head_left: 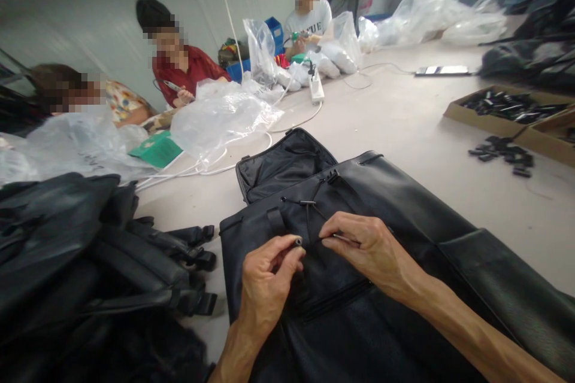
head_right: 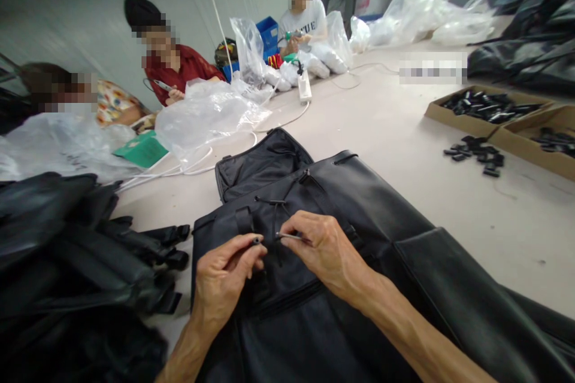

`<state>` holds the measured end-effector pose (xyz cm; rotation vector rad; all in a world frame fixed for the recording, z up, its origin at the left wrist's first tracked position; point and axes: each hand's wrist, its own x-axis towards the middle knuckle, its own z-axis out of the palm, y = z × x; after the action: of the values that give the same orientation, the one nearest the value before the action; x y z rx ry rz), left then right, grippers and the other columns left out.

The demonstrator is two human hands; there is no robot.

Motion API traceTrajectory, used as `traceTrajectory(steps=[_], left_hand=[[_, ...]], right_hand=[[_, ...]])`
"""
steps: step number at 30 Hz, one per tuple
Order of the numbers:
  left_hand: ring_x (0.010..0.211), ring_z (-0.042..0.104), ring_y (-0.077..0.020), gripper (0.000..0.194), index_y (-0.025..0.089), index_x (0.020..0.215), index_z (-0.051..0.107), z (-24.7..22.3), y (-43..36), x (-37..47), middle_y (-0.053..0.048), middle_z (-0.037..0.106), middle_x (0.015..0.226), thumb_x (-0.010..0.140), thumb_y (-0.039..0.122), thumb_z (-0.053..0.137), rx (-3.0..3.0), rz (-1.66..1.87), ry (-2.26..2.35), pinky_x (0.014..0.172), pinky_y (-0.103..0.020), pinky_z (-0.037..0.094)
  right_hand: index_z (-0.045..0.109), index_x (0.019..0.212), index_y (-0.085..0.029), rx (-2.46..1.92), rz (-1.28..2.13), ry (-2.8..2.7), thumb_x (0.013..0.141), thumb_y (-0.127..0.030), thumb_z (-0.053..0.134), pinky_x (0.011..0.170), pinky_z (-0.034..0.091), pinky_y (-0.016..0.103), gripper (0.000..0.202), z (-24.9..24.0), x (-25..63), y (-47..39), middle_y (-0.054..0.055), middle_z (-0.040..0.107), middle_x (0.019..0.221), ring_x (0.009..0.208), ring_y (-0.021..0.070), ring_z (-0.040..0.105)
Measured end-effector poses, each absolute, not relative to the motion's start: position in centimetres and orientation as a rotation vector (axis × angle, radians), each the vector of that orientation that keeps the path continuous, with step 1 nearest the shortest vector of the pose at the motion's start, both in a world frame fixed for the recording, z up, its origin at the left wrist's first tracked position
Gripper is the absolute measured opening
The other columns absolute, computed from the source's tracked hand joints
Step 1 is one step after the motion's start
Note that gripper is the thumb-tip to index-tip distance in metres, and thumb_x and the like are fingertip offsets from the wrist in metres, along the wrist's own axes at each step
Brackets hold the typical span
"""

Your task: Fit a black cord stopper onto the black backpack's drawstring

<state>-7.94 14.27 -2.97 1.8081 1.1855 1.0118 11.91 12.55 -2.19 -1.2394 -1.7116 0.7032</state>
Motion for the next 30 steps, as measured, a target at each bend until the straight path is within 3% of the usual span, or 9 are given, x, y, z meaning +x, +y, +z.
traceTrajectory(steps=[3,11,19,24,30], left_hand=[[0.054,0.059,-0.008,0.018,0.016,0.097,0.069,-2.8,14.3,-8.1,-0.002,0.068,0.074,0.084,0.028,0.063,1.75,1.13,1.189,0.05,-0.015,0.048],[0.055,0.058,-0.0072,0.016,0.016,0.098,0.069,-3.5,14.4,-7.5,0.0,0.064,0.07,0.086,0.02,0.059,1.974,0.908,1.098,0.055,-0.016,0.048],[0.059,0.059,-0.0076,0.017,0.015,0.1,0.068,-3.5,14.5,-7.3,0.0,0.063,0.073,0.087,0.019,0.058,2.001,0.882,1.05,0.058,-0.016,0.048],[0.059,0.059,-0.0081,0.02,0.014,0.104,0.068,-3.8,14.7,-7.4,-0.001,0.063,0.072,0.086,0.016,0.059,2.031,0.922,0.997,0.059,-0.016,0.049],[0.08,0.065,-0.0111,0.024,0.016,0.107,0.068,-3.6,14.6,-7.4,-0.004,0.069,0.089,0.085,0.012,0.06,2.119,0.988,0.956,0.075,-0.017,0.051]], right_hand=[[0.064,0.08,-0.018,-1.309,0.659,-1.639,0.083,-0.02,0.058,0.055,0.036,0.022,0.007,-2.3,12.3,12.7,0.0,0.062,0.075,0.061,0.0099,0.05],[0.063,0.076,-0.018,-1.215,0.698,-1.728,0.082,-0.015,0.059,0.053,0.033,0.021,0.007,-1.9,11.1,12.5,-0.003,0.057,0.07,0.052,0.0063,0.04],[0.062,0.076,-0.016,-1.173,0.69,-1.764,0.083,-0.015,0.057,0.055,0.035,0.021,0.008,-2.5,10.8,12.7,0.0,0.059,0.075,0.061,0.0086,0.049],[0.062,0.075,-0.016,-1.183,0.679,-1.765,0.082,-0.014,0.057,0.053,0.033,0.02,0.008,-2.6,10.7,12.8,-0.001,0.058,0.073,0.058,0.0078,0.047],[0.061,0.076,-0.015,-1.269,0.749,-1.726,0.08,-0.011,0.058,0.052,0.032,0.02,0.007,-2.4,10.5,12.6,-0.004,0.056,0.069,0.051,0.0053,0.04]])
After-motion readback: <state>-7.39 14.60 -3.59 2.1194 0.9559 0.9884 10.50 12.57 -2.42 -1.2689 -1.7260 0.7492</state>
